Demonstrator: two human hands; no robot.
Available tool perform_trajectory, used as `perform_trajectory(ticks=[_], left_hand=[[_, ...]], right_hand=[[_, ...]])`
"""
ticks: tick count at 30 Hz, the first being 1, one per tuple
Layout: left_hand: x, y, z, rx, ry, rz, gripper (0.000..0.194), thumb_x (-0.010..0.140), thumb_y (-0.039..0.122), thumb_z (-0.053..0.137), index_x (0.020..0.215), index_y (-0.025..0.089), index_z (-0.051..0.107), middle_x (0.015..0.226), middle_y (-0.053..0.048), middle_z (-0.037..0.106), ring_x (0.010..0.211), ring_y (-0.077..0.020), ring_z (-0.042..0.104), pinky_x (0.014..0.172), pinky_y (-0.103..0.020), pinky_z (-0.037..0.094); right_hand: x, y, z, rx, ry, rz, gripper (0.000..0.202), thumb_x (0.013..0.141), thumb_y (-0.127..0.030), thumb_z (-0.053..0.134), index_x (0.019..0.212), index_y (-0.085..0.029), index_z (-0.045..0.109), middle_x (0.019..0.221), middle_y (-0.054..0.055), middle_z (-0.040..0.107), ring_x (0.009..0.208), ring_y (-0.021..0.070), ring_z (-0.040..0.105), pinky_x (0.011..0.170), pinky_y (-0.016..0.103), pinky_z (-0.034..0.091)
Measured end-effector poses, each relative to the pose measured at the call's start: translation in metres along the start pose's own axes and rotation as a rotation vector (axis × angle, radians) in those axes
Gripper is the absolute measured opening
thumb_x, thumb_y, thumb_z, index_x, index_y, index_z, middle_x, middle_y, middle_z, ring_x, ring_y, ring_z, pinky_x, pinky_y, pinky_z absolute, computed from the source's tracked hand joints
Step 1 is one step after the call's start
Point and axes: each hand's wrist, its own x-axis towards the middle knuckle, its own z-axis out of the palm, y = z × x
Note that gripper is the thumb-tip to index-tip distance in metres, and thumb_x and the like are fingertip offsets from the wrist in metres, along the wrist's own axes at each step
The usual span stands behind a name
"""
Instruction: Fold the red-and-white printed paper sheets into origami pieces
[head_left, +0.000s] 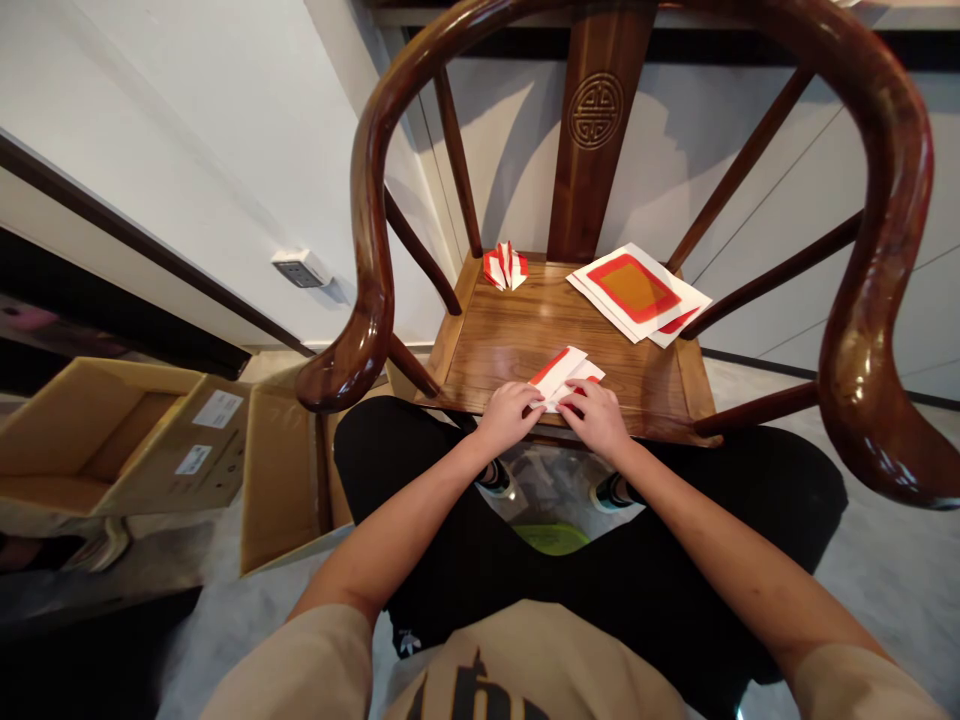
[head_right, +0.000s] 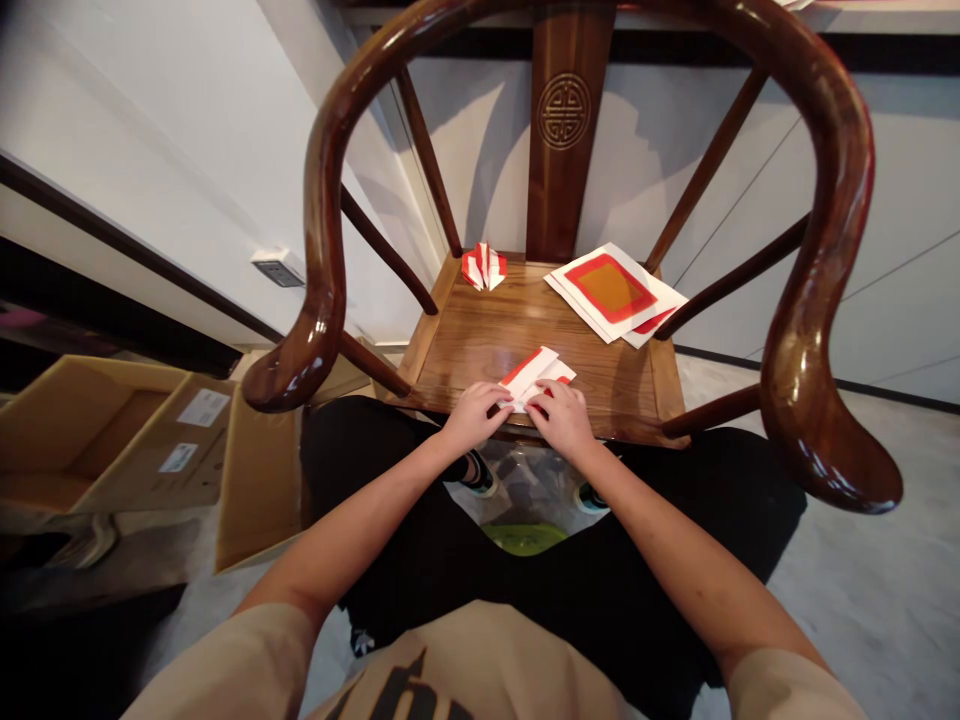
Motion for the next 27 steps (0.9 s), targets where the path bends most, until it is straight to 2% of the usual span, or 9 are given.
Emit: perform_trajectory(ticks=[4, 8, 13, 23, 27], left_hand=[[0.0008, -0.0005, 0.0032, -0.006, 0.019, -0.019, 0.01, 0.088, 0.028, 0.066, 0.09, 0.022, 0.075, 0.104, -0.005, 0.072, 0.102, -0.0232, 0.061, 0.094, -0.042, 0.049], [0.0016, 0.0003, 0.0039, 0.005, 0.014, -0.027, 0.009, 0.088, 0.027, 0.067, 0.088, 0.021, 0.075, 0.105, -0.004, 0.071, 0.101, -0.0221, 0.061, 0.094, -0.041, 0.048], [0.0018, 0.002, 0.0038, 0.013, 0.016, -0.027, 0.012, 0.088, 0.028, 0.067, 0.096, 0.022, 0.075, 0.105, -0.004, 0.071, 0.102, -0.0222, 0.061, 0.094, -0.04, 0.048], [0.0018, 0.0017, 0.004, 0.045, -0.009, -0.043, 0.012, 0.088, 0.029, 0.066, 0.093, 0.023, 0.076, 0.106, -0.004, 0.069, 0.103, -0.0226, 0.059, 0.094, -0.04, 0.047], [0.0018, 0.0005, 0.0032, 0.062, -0.027, -0.023, 0.015, 0.09, 0.032, 0.065, 0.097, 0.024, 0.076, 0.107, -0.004, 0.068, 0.103, -0.022, 0.058, 0.094, -0.039, 0.047]], right_hand=[[0.0011, -0.0006, 0.0006, -0.009, -0.005, 0.014, 0.019, 0.093, -0.038, 0.059, 0.093, -0.026, 0.074, 0.127, 0.007, 0.064, 0.113, 0.0265, 0.058, 0.093, 0.045, 0.041], [0.0015, -0.0014, 0.0006, -0.009, 0.003, 0.018, 0.019, 0.093, -0.038, 0.06, 0.093, -0.024, 0.073, 0.127, 0.008, 0.064, 0.114, 0.0256, 0.058, 0.094, 0.043, 0.04], [0.0013, -0.0026, 0.0002, -0.01, 0.009, 0.022, 0.017, 0.092, -0.036, 0.061, 0.094, -0.024, 0.073, 0.126, 0.007, 0.065, 0.113, 0.0244, 0.058, 0.094, 0.041, 0.039], [0.0007, -0.0031, -0.0002, -0.011, 0.006, 0.02, 0.014, 0.092, -0.036, 0.063, 0.095, -0.025, 0.071, 0.125, 0.006, 0.065, 0.113, 0.024, 0.058, 0.094, 0.041, 0.038], [0.0006, -0.0027, 0.001, -0.014, 0.0, 0.015, 0.016, 0.093, -0.037, 0.061, 0.095, -0.024, 0.071, 0.124, 0.007, 0.065, 0.112, 0.0239, 0.058, 0.094, 0.041, 0.038]])
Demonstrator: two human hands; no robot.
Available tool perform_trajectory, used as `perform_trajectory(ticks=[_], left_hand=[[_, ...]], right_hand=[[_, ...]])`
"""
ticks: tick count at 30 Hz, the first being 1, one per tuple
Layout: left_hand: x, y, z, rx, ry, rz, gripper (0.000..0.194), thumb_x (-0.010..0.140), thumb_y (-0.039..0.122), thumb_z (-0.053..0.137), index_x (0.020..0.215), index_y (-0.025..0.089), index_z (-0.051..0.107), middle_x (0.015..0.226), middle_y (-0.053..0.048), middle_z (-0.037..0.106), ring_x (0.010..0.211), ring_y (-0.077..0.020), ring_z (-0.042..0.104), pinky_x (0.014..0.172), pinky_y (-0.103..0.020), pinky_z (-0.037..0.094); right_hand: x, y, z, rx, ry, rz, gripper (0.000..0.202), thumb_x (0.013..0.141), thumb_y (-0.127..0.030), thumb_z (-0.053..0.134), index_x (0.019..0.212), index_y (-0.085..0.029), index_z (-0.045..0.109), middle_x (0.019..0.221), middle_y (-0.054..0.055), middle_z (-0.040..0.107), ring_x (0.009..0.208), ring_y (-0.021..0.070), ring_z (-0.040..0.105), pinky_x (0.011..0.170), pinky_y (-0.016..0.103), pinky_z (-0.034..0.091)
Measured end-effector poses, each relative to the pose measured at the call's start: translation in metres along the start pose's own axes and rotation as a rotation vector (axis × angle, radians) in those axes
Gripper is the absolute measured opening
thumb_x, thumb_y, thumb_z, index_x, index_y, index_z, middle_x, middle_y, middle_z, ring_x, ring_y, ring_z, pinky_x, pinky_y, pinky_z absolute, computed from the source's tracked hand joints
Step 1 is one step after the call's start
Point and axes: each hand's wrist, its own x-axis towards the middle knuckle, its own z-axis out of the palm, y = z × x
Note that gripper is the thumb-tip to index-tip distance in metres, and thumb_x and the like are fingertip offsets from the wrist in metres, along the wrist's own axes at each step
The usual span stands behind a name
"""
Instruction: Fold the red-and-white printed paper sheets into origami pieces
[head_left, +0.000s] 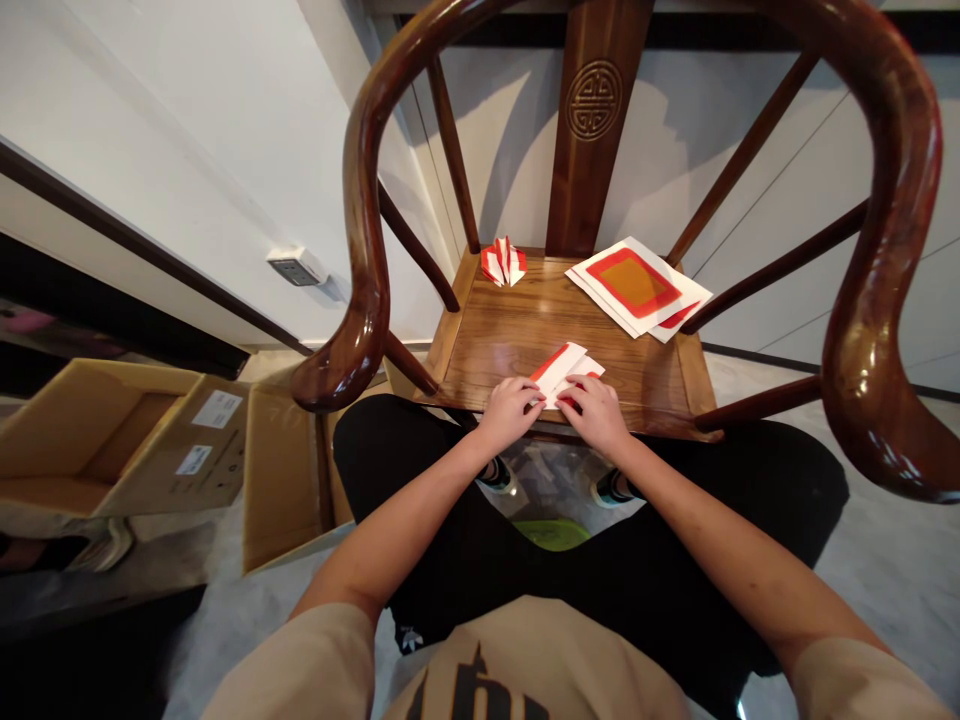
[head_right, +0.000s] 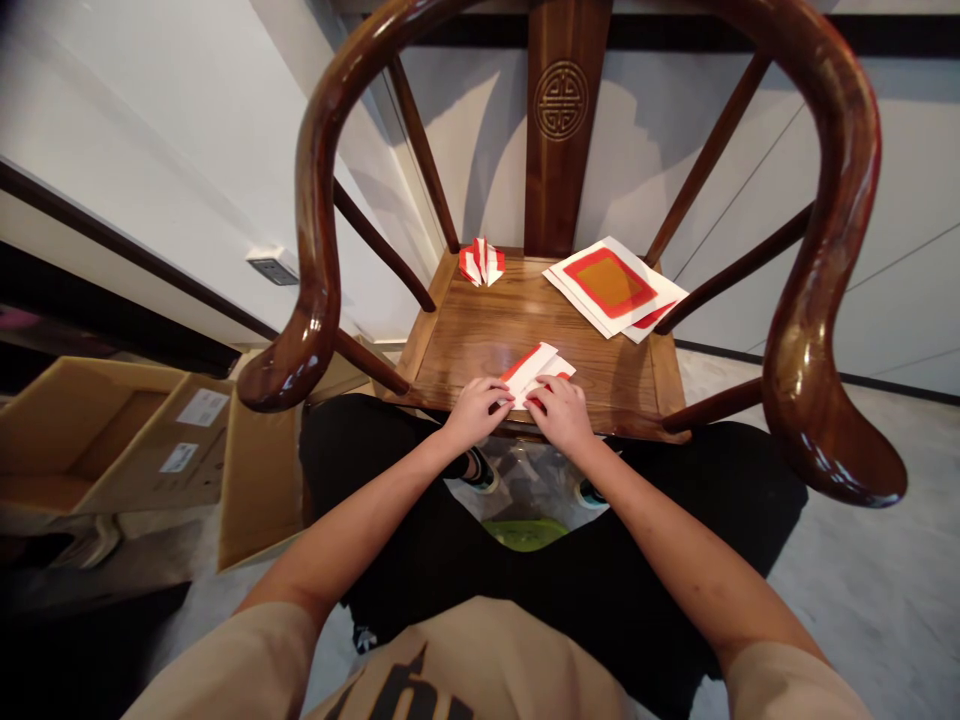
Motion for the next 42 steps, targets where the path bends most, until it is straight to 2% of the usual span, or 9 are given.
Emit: perform_trajectory(ticks=[5, 8, 11, 14, 16, 19, 25, 34, 42], left_hand=[[-0.002, -0.002, -0.001, 0.076, -0.03, 0.055, 0.021, 0.095, 0.036, 0.058, 0.101, 0.029, 0.076, 0.112, -0.004, 0.066, 0.106, -0.0228, 0.057, 0.091, -0.04, 0.046], [-0.003, -0.001, -0.002, 0.115, -0.033, 0.068, 0.023, 0.096, 0.038, 0.055, 0.101, 0.029, 0.076, 0.113, -0.005, 0.066, 0.107, -0.0229, 0.056, 0.09, -0.039, 0.045], [-0.003, 0.0, -0.003, 0.134, -0.046, 0.075, 0.024, 0.097, 0.037, 0.054, 0.103, 0.028, 0.076, 0.114, -0.005, 0.066, 0.108, -0.0229, 0.056, 0.09, -0.04, 0.045], [-0.002, 0.001, -0.003, 0.132, -0.048, 0.078, 0.024, 0.097, 0.036, 0.054, 0.102, 0.027, 0.076, 0.114, -0.005, 0.066, 0.108, -0.0229, 0.056, 0.09, -0.039, 0.046], [-0.002, 0.0, -0.003, 0.127, -0.043, 0.08, 0.024, 0.096, 0.037, 0.055, 0.101, 0.026, 0.076, 0.113, -0.005, 0.066, 0.107, -0.0228, 0.057, 0.09, -0.039, 0.046], [-0.002, -0.001, -0.003, 0.121, -0.038, 0.08, 0.023, 0.096, 0.037, 0.056, 0.101, 0.027, 0.076, 0.112, -0.005, 0.066, 0.106, -0.0227, 0.057, 0.09, -0.039, 0.046], [-0.003, -0.002, 0.0, 0.118, -0.037, 0.073, 0.023, 0.096, 0.037, 0.056, 0.102, 0.028, 0.076, 0.112, -0.006, 0.066, 0.106, -0.0228, 0.056, 0.09, -0.04, 0.046], [-0.001, -0.007, -0.002, 0.049, -0.089, 0.036, 0.021, 0.095, 0.035, 0.057, 0.105, 0.031, 0.076, 0.116, -0.004, 0.064, 0.111, -0.0227, 0.054, 0.096, -0.041, 0.044], [0.001, -0.008, -0.008, 0.031, -0.128, 0.073, 0.022, 0.095, 0.036, 0.057, 0.106, 0.03, 0.075, 0.117, -0.004, 0.064, 0.113, -0.0226, 0.053, 0.097, -0.04, 0.044]], right_hand=[[-0.002, -0.001, -0.003, -0.049, 0.064, -0.042, 0.021, 0.094, -0.037, 0.058, 0.099, -0.022, 0.072, 0.129, 0.01, 0.062, 0.118, 0.0258, 0.054, 0.095, 0.04, 0.039], [-0.011, -0.01, -0.01, -0.153, 0.093, -0.075, 0.027, 0.096, -0.037, 0.052, 0.106, -0.021, 0.072, 0.12, 0.013, 0.065, 0.113, 0.0275, 0.056, 0.094, 0.04, 0.039], [-0.026, -0.028, -0.013, -0.244, -0.081, -0.087, 0.037, 0.1, -0.037, 0.042, 0.124, -0.021, 0.066, 0.102, 0.011, 0.071, 0.095, 0.0253, 0.063, 0.084, 0.038, 0.041], [-0.04, -0.05, -0.008, -0.315, -0.305, 0.055, 0.056, 0.101, -0.039, 0.038, 0.151, -0.015, 0.038, 0.093, 0.013, 0.074, 0.079, 0.0243, 0.068, 0.072, 0.034, 0.044], [-0.046, -0.061, -0.004, -0.346, -0.438, 0.17, 0.068, 0.099, -0.041, 0.041, 0.158, -0.014, 0.019, 0.086, 0.011, 0.075, 0.07, 0.025, 0.069, 0.066, 0.033, 0.045], [-0.046, -0.067, -0.002, -0.339, -0.517, 0.252, 0.072, 0.099, -0.044, 0.039, 0.159, -0.018, 0.008, 0.086, 0.01, 0.076, 0.071, 0.0259, 0.071, 0.064, 0.032, 0.047], [-0.049, -0.066, -0.012, -0.311, -0.514, 0.395, 0.071, 0.099, -0.047, 0.038, 0.159, -0.019, 0.012, 0.089, 0.013, 0.075, 0.077, 0.0271, 0.073, 0.066, 0.033, 0.05], [-0.048, -0.065, -0.02, -0.224, -0.473, 0.417, 0.066, 0.099, -0.046, 0.038, 0.157, -0.02, 0.021, 0.091, 0.014, 0.075, 0.079, 0.029, 0.073, 0.066, 0.034, 0.05], [-0.051, -0.059, -0.017, -0.148, -0.433, 0.444, 0.063, 0.098, -0.048, 0.041, 0.154, -0.021, 0.029, 0.086, 0.012, 0.075, 0.076, 0.0282, 0.072, 0.065, 0.033, 0.047]])
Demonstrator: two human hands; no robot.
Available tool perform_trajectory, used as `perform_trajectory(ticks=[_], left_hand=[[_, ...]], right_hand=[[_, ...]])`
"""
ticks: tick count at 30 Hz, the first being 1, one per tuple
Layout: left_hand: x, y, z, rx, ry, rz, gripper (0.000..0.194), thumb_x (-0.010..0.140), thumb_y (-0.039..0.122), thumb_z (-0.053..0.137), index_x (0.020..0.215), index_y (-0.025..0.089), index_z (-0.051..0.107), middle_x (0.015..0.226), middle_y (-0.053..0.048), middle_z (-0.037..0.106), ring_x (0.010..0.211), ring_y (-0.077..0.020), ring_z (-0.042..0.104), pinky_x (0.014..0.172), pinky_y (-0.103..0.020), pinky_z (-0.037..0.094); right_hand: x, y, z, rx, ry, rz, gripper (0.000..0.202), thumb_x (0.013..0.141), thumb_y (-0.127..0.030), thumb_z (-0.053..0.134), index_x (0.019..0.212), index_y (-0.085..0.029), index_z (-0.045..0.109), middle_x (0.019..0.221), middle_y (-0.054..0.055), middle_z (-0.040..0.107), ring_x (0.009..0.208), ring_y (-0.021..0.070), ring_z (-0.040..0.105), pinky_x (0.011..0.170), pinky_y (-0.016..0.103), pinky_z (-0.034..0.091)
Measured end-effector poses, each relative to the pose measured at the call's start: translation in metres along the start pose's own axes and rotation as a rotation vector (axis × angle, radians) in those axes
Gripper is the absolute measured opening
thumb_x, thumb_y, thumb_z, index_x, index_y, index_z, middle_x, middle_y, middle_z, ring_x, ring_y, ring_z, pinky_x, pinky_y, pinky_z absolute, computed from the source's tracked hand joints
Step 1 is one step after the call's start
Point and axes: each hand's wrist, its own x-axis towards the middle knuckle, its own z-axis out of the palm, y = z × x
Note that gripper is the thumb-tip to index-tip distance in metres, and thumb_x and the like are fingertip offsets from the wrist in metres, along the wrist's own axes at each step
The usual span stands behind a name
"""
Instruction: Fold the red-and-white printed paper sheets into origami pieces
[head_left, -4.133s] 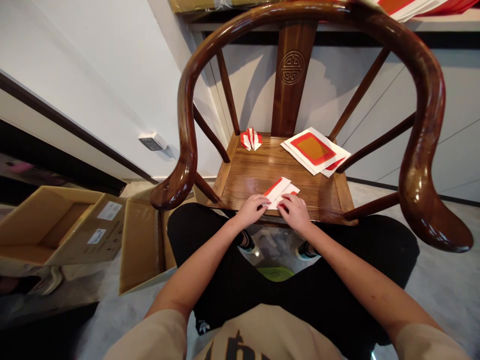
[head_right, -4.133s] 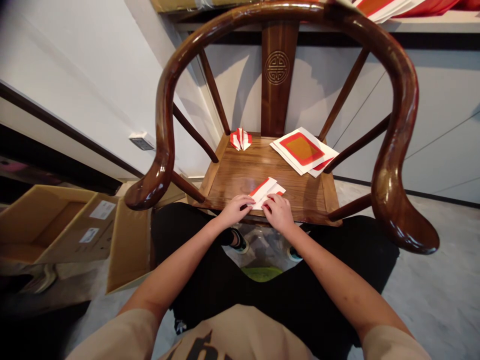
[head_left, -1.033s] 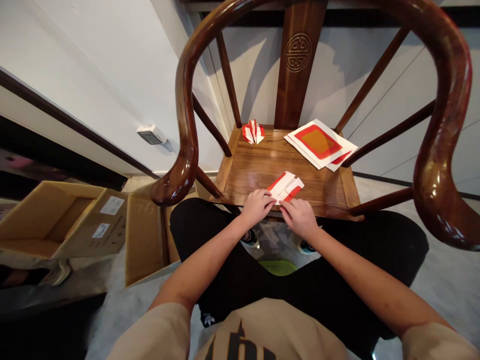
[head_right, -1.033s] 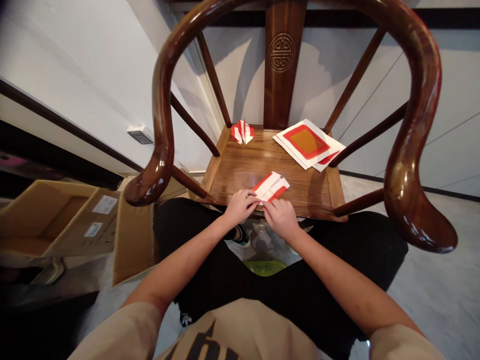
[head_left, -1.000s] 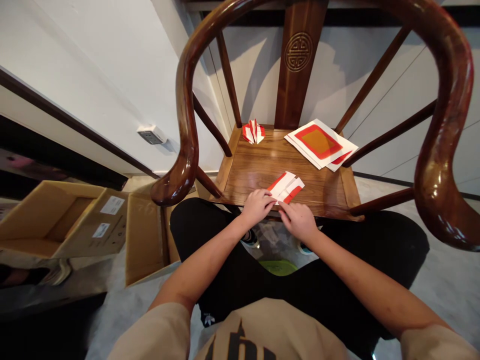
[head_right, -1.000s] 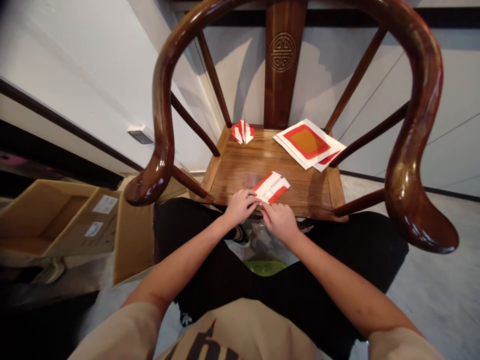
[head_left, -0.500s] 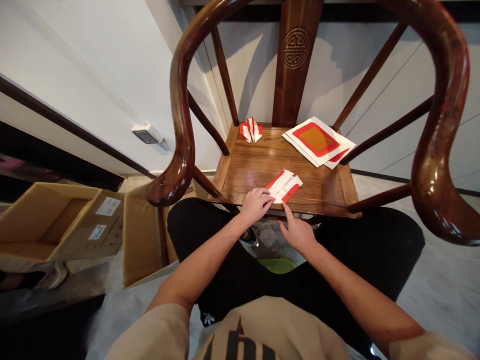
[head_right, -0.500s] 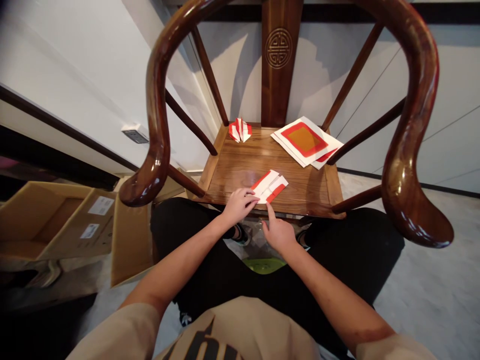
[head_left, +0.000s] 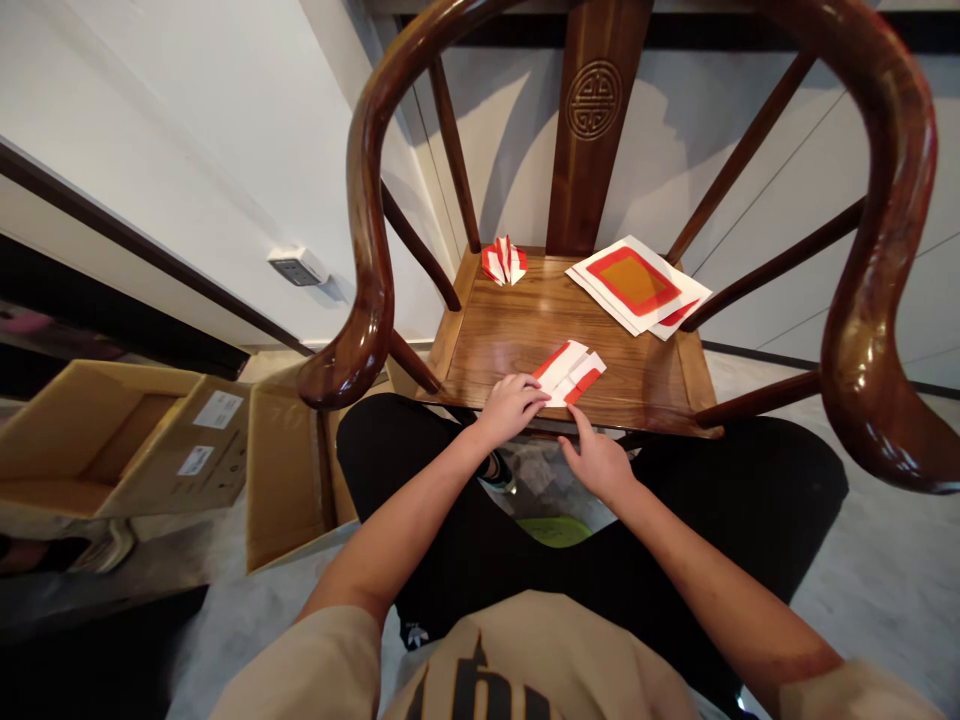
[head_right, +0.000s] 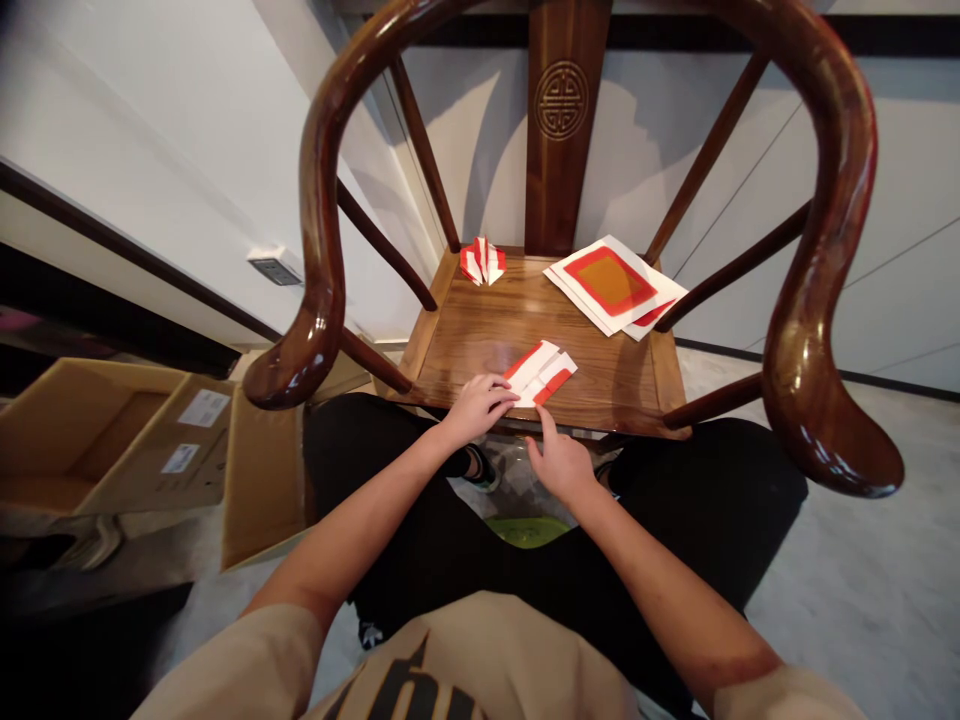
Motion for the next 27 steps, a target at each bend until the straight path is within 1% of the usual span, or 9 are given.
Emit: perform_trajectory(ticks=[2, 5, 8, 11, 13, 15, 18, 22, 27], left_hand=[[0.001, 0.0, -0.001, 0.002, -0.003, -0.004, 0.022, 0.095, 0.036, 0.057, 0.106, 0.03, 0.075, 0.117, -0.004, 0.064, 0.113, -0.0227, 0.054, 0.097, -0.041, 0.044], [0.001, 0.0, -0.002, 0.002, -0.008, -0.001, 0.022, 0.095, 0.036, 0.057, 0.106, 0.03, 0.075, 0.116, -0.004, 0.064, 0.112, -0.0226, 0.054, 0.096, -0.04, 0.044], [0.003, -0.005, -0.007, 0.001, -0.044, 0.031, 0.02, 0.095, 0.033, 0.058, 0.104, 0.03, 0.075, 0.118, -0.004, 0.065, 0.111, -0.0219, 0.056, 0.097, -0.04, 0.044], [0.005, -0.01, -0.016, 0.009, -0.079, 0.073, 0.018, 0.094, 0.031, 0.059, 0.101, 0.03, 0.076, 0.121, -0.003, 0.065, 0.115, -0.0223, 0.056, 0.099, -0.041, 0.044], [0.007, -0.012, -0.022, 0.031, -0.076, 0.101, 0.018, 0.093, 0.032, 0.06, 0.101, 0.03, 0.075, 0.126, -0.004, 0.064, 0.119, -0.0233, 0.054, 0.1, -0.041, 0.043], [0.011, -0.014, -0.028, 0.062, -0.063, 0.13, 0.02, 0.092, 0.034, 0.062, 0.108, 0.03, 0.074, 0.132, -0.005, 0.06, 0.123, -0.0245, 0.052, 0.102, -0.043, 0.042], [0.021, -0.022, -0.033, 0.11, -0.064, 0.151, 0.035, 0.089, 0.038, 0.066, 0.123, 0.03, 0.067, 0.139, -0.007, 0.055, 0.127, -0.0266, 0.049, 0.104, -0.045, 0.04], [0.043, -0.04, -0.04, 0.182, -0.095, 0.145, 0.048, 0.087, 0.049, 0.066, 0.131, 0.028, 0.061, 0.14, -0.011, 0.054, 0.128, -0.029, 0.048, 0.105, -0.046, 0.04], [0.06, -0.048, -0.051, 0.193, -0.05, 0.099, 0.06, 0.084, 0.052, 0.069, 0.137, 0.026, 0.055, 0.143, -0.011, 0.051, 0.129, -0.0299, 0.047, 0.106, -0.046, 0.039]], right_hand=[[0.003, 0.008, -0.003, 0.115, 0.038, -0.043, 0.06, 0.097, -0.047, 0.044, 0.15, -0.021, 0.037, 0.077, 0.006, 0.073, 0.073, 0.0247, 0.07, 0.064, 0.03, 0.046], [0.015, 0.027, -0.019, 0.291, 0.159, -0.154, 0.052, 0.097, -0.045, 0.045, 0.143, -0.022, 0.047, 0.068, -0.001, 0.067, 0.064, 0.0195, 0.065, 0.063, 0.028, 0.046], [0.039, 0.053, -0.04, 0.305, 0.343, -0.248, 0.045, 0.097, -0.042, 0.044, 0.136, -0.021, 0.055, 0.086, 0.003, 0.071, 0.072, 0.0189, 0.065, 0.07, 0.03, 0.05], [0.066, 0.073, -0.056, 0.149, 0.43, -0.438, 0.035, 0.098, -0.033, 0.042, 0.118, -0.019, 0.068, 0.109, 0.01, 0.07, 0.099, 0.0225, 0.064, 0.09, 0.037, 0.05], [0.081, 0.079, -0.06, 0.058, 0.44, -0.53, 0.033, 0.097, -0.03, 0.045, 0.114, -0.018, 0.07, 0.121, 0.013, 0.066, 0.112, 0.0253, 0.06, 0.098, 0.041, 0.047], [0.092, 0.079, -0.062, 0.009, 0.467, -0.56, 0.034, 0.095, -0.029, 0.048, 0.121, -0.019, 0.067, 0.136, 0.014, 0.058, 0.123, 0.0284, 0.053, 0.102, 0.047, 0.044], [0.108, 0.075, -0.063, -0.022, 0.471, -0.603, 0.041, 0.094, -0.028, 0.051, 0.134, -0.021, 0.059, 0.151, 0.013, 0.046, 0.133, 0.0304, 0.045, 0.106, 0.051, 0.041], [0.13, 0.079, -0.061, -0.051, 0.369, -0.67, 0.036, 0.095, -0.028, 0.052, 0.129, -0.022, 0.063, 0.149, 0.012, 0.049, 0.132, 0.0288, 0.046, 0.105, 0.048, 0.041], [0.136, 0.084, -0.052, -0.096, 0.309, -0.591, 0.032, 0.096, -0.035, 0.051, 0.121, -0.024, 0.069, 0.136, 0.012, 0.058, 0.122, 0.0281, 0.051, 0.099, 0.045, 0.041]])
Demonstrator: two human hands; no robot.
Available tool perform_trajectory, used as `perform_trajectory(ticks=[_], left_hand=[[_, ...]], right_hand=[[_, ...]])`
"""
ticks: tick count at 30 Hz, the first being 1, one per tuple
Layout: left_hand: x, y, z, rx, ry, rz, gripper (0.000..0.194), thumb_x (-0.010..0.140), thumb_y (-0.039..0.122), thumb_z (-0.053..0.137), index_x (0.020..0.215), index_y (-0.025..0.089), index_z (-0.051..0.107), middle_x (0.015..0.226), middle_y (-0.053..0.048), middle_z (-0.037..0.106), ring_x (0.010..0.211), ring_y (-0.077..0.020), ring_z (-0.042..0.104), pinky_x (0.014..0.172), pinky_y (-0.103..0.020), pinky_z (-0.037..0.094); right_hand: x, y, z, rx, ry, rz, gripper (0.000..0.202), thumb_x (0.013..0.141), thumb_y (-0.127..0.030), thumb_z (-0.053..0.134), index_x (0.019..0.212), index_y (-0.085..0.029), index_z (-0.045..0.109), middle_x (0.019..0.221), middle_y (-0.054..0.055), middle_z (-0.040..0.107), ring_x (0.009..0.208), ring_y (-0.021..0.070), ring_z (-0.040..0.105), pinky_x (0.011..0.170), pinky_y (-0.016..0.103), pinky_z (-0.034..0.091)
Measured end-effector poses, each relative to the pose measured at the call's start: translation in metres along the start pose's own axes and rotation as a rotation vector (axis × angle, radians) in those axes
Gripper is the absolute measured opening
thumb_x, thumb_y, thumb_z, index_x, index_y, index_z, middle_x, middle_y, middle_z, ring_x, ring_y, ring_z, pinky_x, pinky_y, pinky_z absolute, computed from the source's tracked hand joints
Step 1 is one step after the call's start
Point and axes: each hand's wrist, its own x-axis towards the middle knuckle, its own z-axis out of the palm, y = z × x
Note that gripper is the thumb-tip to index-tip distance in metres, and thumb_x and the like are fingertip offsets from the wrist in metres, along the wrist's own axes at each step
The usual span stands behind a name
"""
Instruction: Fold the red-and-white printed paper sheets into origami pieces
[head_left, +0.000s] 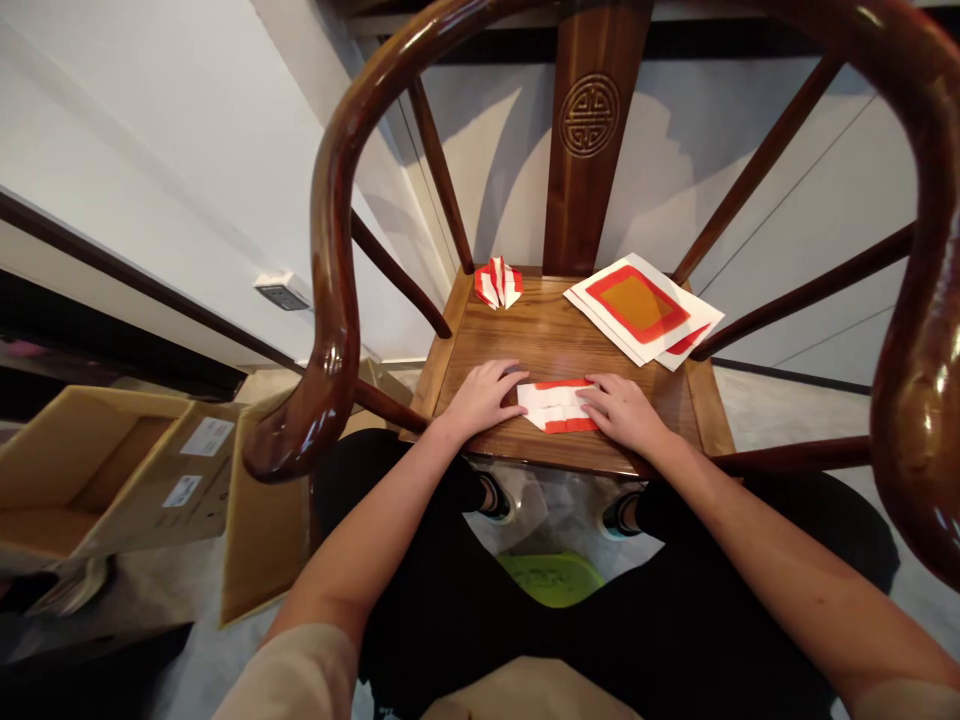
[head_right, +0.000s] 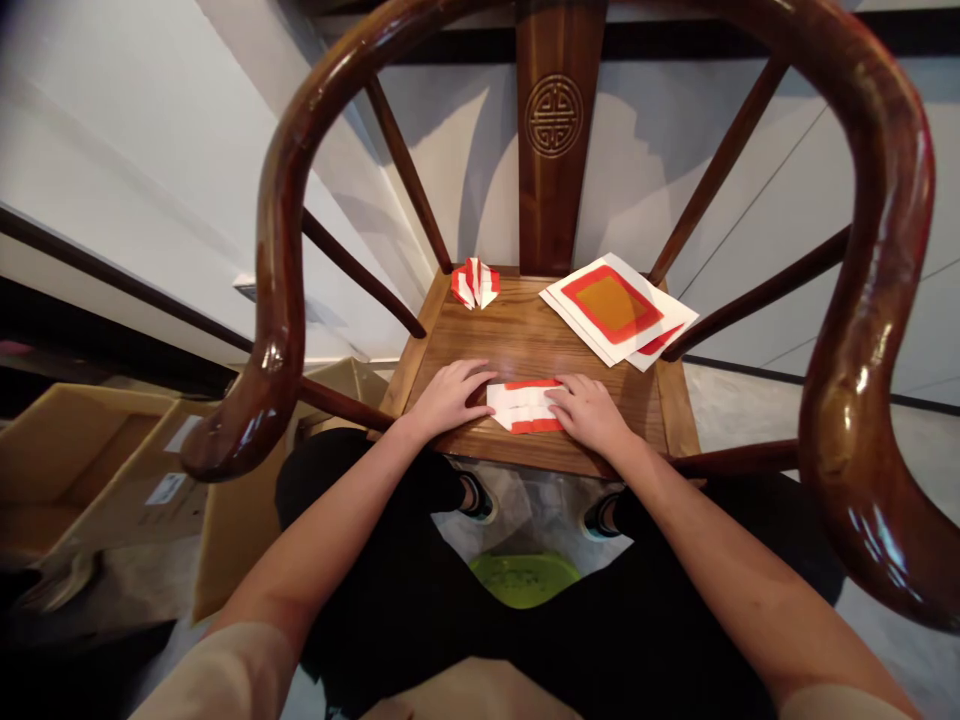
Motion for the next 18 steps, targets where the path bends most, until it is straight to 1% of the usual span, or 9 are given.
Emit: perform_trajectory(ticks=[2, 4, 5, 7, 10, 13, 16, 18], left_hand=[[0.0, 0.003, -0.002, -0.008, 0.037, -0.013, 0.05, 0.089, 0.045, 0.065, 0.134, 0.027, 0.056, 0.14, -0.009, 0.054, 0.128, -0.0278, 0.049, 0.104, -0.044, 0.041], [-0.002, 0.008, 0.001, 0.005, 0.097, -0.05, 0.035, 0.095, 0.037, 0.055, 0.129, 0.026, 0.06, 0.131, -0.008, 0.06, 0.121, -0.0253, 0.053, 0.1, -0.041, 0.043], [-0.004, 0.01, 0.004, 0.019, 0.127, -0.072, 0.031, 0.097, 0.034, 0.051, 0.125, 0.025, 0.062, 0.125, -0.008, 0.063, 0.116, -0.0245, 0.056, 0.097, -0.04, 0.044], [-0.008, 0.016, 0.012, 0.043, 0.158, -0.108, 0.029, 0.099, 0.032, 0.046, 0.12, 0.023, 0.065, 0.111, -0.008, 0.066, 0.104, -0.0235, 0.059, 0.089, -0.038, 0.046], [-0.013, 0.026, 0.024, 0.04, 0.137, -0.103, 0.028, 0.1, 0.03, 0.044, 0.117, 0.021, 0.065, 0.1, -0.007, 0.066, 0.094, -0.0225, 0.06, 0.083, -0.037, 0.047], [-0.014, 0.038, 0.031, -0.005, 0.089, -0.028, 0.027, 0.099, 0.03, 0.046, 0.115, 0.021, 0.065, 0.108, -0.008, 0.066, 0.1, -0.0226, 0.06, 0.086, -0.037, 0.048], [-0.013, 0.044, 0.03, -0.038, 0.012, 0.091, 0.025, 0.098, 0.031, 0.048, 0.111, 0.023, 0.067, 0.12, -0.008, 0.065, 0.109, -0.0231, 0.058, 0.093, -0.039, 0.047], [-0.012, 0.045, 0.027, -0.045, -0.033, 0.126, 0.024, 0.097, 0.034, 0.051, 0.109, 0.024, 0.069, 0.123, -0.007, 0.064, 0.111, -0.0237, 0.057, 0.095, -0.04, 0.046]], right_hand=[[-0.001, -0.007, 0.001, -0.034, 0.002, 0.036, 0.032, 0.097, -0.035, 0.051, 0.12, -0.023, 0.069, 0.134, 0.013, 0.058, 0.12, 0.0283, 0.051, 0.096, 0.043, 0.04], [-0.002, -0.018, 0.0, -0.084, 0.021, 0.083, 0.032, 0.097, -0.038, 0.05, 0.118, -0.023, 0.07, 0.13, 0.014, 0.06, 0.114, 0.0289, 0.053, 0.092, 0.042, 0.039], [-0.002, -0.024, -0.001, -0.107, 0.034, 0.11, 0.033, 0.097, -0.04, 0.05, 0.117, -0.023, 0.07, 0.126, 0.014, 0.061, 0.111, 0.029, 0.053, 0.091, 0.041, 0.038], [-0.003, -0.036, -0.002, -0.145, 0.052, 0.172, 0.036, 0.097, -0.044, 0.049, 0.116, -0.022, 0.07, 0.116, 0.015, 0.062, 0.102, 0.029, 0.053, 0.086, 0.041, 0.036], [-0.006, -0.048, -0.002, -0.177, 0.043, 0.221, 0.04, 0.096, -0.047, 0.048, 0.118, -0.02, 0.069, 0.101, 0.014, 0.062, 0.092, 0.0281, 0.052, 0.08, 0.039, 0.035], [-0.009, -0.051, 0.001, -0.167, 0.032, 0.188, 0.04, 0.097, -0.044, 0.048, 0.121, -0.017, 0.067, 0.098, 0.013, 0.062, 0.09, 0.027, 0.051, 0.078, 0.038, 0.034], [-0.009, -0.048, 0.005, -0.101, 0.046, 0.127, 0.036, 0.097, -0.04, 0.048, 0.118, -0.018, 0.067, 0.105, 0.012, 0.063, 0.093, 0.0256, 0.052, 0.081, 0.038, 0.036], [-0.009, -0.045, 0.006, -0.037, 0.062, 0.102, 0.033, 0.098, -0.039, 0.049, 0.117, -0.02, 0.068, 0.112, 0.011, 0.064, 0.098, 0.0248, 0.053, 0.083, 0.037, 0.037]])
